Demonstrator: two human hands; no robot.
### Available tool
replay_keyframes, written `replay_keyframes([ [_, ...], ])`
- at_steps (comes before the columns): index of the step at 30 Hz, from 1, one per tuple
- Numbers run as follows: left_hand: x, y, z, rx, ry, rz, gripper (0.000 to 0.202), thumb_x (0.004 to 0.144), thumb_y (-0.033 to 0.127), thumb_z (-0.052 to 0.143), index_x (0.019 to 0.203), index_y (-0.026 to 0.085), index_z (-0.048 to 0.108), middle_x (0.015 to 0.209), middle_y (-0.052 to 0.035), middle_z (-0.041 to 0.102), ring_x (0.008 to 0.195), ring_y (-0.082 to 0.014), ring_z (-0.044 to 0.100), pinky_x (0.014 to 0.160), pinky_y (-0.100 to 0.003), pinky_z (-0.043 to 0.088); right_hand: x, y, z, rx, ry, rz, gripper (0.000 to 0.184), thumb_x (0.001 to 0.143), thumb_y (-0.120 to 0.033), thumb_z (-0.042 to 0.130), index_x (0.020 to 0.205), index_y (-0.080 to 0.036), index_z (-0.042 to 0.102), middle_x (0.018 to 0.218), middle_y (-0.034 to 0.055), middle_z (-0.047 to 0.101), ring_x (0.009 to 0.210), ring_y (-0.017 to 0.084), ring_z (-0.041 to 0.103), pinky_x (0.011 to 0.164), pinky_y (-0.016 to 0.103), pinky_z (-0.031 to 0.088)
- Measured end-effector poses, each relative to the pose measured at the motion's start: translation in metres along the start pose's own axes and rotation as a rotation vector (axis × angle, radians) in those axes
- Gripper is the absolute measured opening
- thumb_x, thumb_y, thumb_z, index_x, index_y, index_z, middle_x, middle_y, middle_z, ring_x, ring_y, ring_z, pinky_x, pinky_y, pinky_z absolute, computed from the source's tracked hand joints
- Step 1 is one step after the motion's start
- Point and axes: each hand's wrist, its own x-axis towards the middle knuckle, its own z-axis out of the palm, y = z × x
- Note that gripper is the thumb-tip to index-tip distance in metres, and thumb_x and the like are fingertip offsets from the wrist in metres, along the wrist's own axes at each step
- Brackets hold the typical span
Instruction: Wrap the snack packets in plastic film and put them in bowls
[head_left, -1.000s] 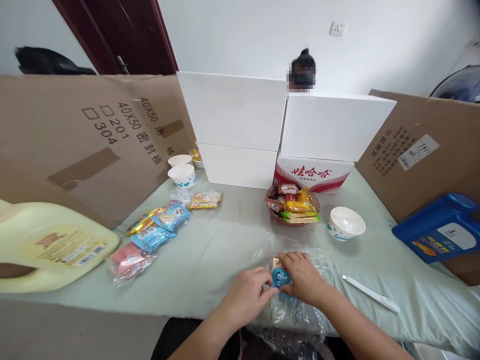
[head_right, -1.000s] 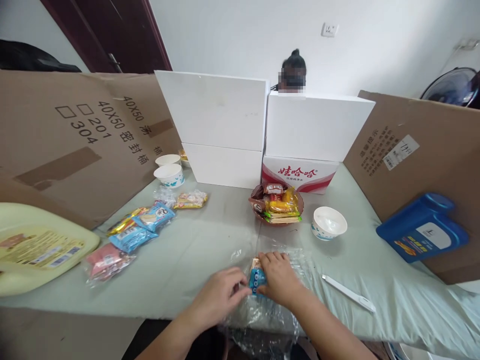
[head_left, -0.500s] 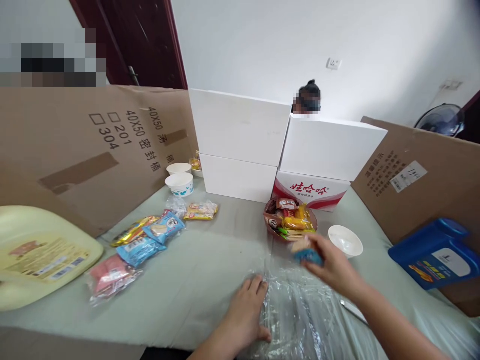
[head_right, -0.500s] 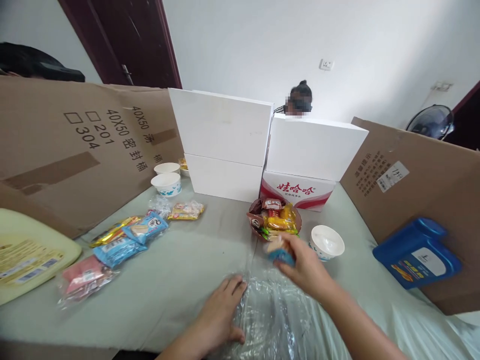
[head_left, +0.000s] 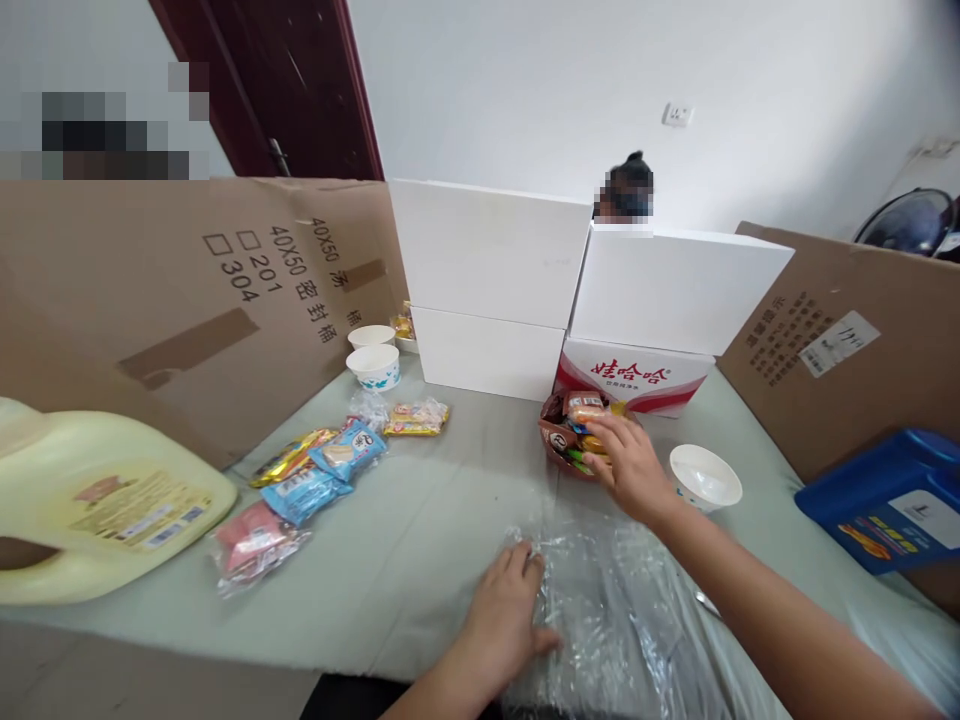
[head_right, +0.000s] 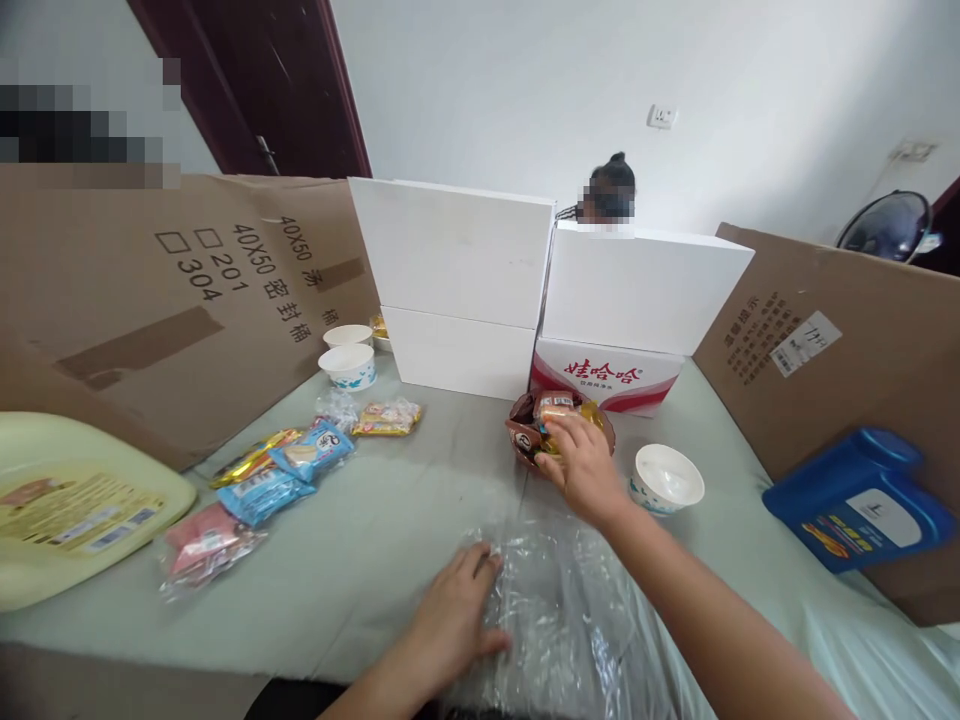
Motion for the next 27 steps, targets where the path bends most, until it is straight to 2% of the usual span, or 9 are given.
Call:
replay_keyframes([
  [3,0.005,0.001,0.0,-0.013,0.194,0.111,0.023,0.09,0.024,0.055,0.11,0.017,0.064,0.118,-0.0119,0.062,0.11,-0.0271,0.058,0.096,-0.044,0.048,-0.062,-0.036,0.006,0.149,-0.105,-0.107,0.032,0.095,-0.031,0.042,0.12,-0.019,0.057,0.121,0.0112,0.06,0.117,0.025,0.049,0.1,0.042,0.038],
  [6,0.018,-0.004,0.007,0.017,0.207,0.23,0.032,0.094,0.015,0.04,0.12,0.018,0.06,0.127,-0.0105,0.06,0.123,-0.0255,0.05,0.105,-0.046,0.04,-0.11,-0.061,0.03,0.177,-0.284,-0.114,0.038,0.093,-0.031,0.046,0.128,-0.019,0.054,0.128,0.0108,0.057,0.122,0.027,0.047,0.105,0.048,0.034],
  [8,0.026,-0.01,0.013,0.07,0.129,0.244,0.043,0.092,0.021,0.047,0.135,0.02,0.049,0.144,-0.0103,0.046,0.138,-0.0291,0.034,0.112,-0.053,0.029,-0.126,-0.061,0.049,0.144,-0.366,-0.043,0.056,0.09,-0.044,0.05,0.138,-0.016,0.045,0.141,0.0139,0.047,0.134,0.033,0.035,0.109,0.055,0.026],
  [11,0.03,-0.017,0.018,0.136,0.052,0.131,0.067,0.087,0.044,0.057,0.146,0.021,0.036,0.156,-0.0109,0.025,0.144,-0.0378,0.011,0.114,-0.061,0.016,-0.136,-0.04,0.066,0.051,-0.436,0.114,0.087,0.082,-0.068,0.047,0.148,-0.013,0.031,0.154,0.0158,0.028,0.142,0.041,0.012,0.11,0.064,0.015],
  [14,0.029,-0.018,0.021,0.155,0.047,0.041,0.077,0.083,0.057,0.056,0.148,0.022,0.032,0.158,-0.0105,0.017,0.144,-0.0403,0.002,0.114,-0.06,0.01,-0.144,-0.01,0.067,-0.051,-0.424,0.281,0.09,0.082,-0.072,0.043,0.15,-0.016,0.025,0.156,0.0145,0.022,0.144,0.039,0.005,0.11,0.065,0.01],
  [18,0.028,-0.015,0.015,0.129,0.054,0.024,0.076,0.081,0.053,0.06,0.145,0.019,0.037,0.157,-0.0122,0.022,0.144,-0.0398,0.005,0.115,-0.06,0.01,-0.159,0.014,0.053,-0.076,-0.373,0.35,0.082,0.085,-0.063,0.047,0.148,-0.014,0.03,0.154,0.0166,0.026,0.144,0.036,0.011,0.112,0.061,0.013],
  [23,0.013,-0.02,-0.026,-0.119,0.156,0.181,0.039,0.091,0.033,0.049,0.127,0.018,0.056,0.14,-0.0131,0.049,0.135,-0.0293,0.037,0.112,-0.052,0.028,-0.18,0.01,0.006,0.165,-0.252,0.144,0.055,0.094,-0.048,0.041,0.141,-0.019,0.043,0.148,0.0132,0.039,0.141,0.028,0.026,0.111,0.052,0.03],
  [25,-0.003,-0.025,-0.049,-0.256,0.079,0.323,0.032,0.091,0.025,0.046,0.119,0.021,0.06,0.128,-0.0093,0.059,0.127,-0.0239,0.047,0.108,-0.045,0.037,-0.196,0.004,-0.014,0.273,-0.273,0.049,0.057,0.093,-0.051,0.044,0.141,-0.022,0.043,0.146,0.0117,0.044,0.139,0.028,0.032,0.111,0.049,0.033],
  [27,-0.022,-0.033,-0.066,-0.275,-0.093,0.435,0.039,0.083,0.018,0.052,0.12,0.025,0.06,0.126,-0.0062,0.061,0.128,-0.0237,0.047,0.109,-0.043,0.037,-0.219,-0.002,-0.026,0.332,-0.324,-0.038,0.072,0.085,-0.061,0.054,0.144,-0.022,0.04,0.146,0.0118,0.044,0.138,0.03,0.034,0.111,0.05,0.033],
])
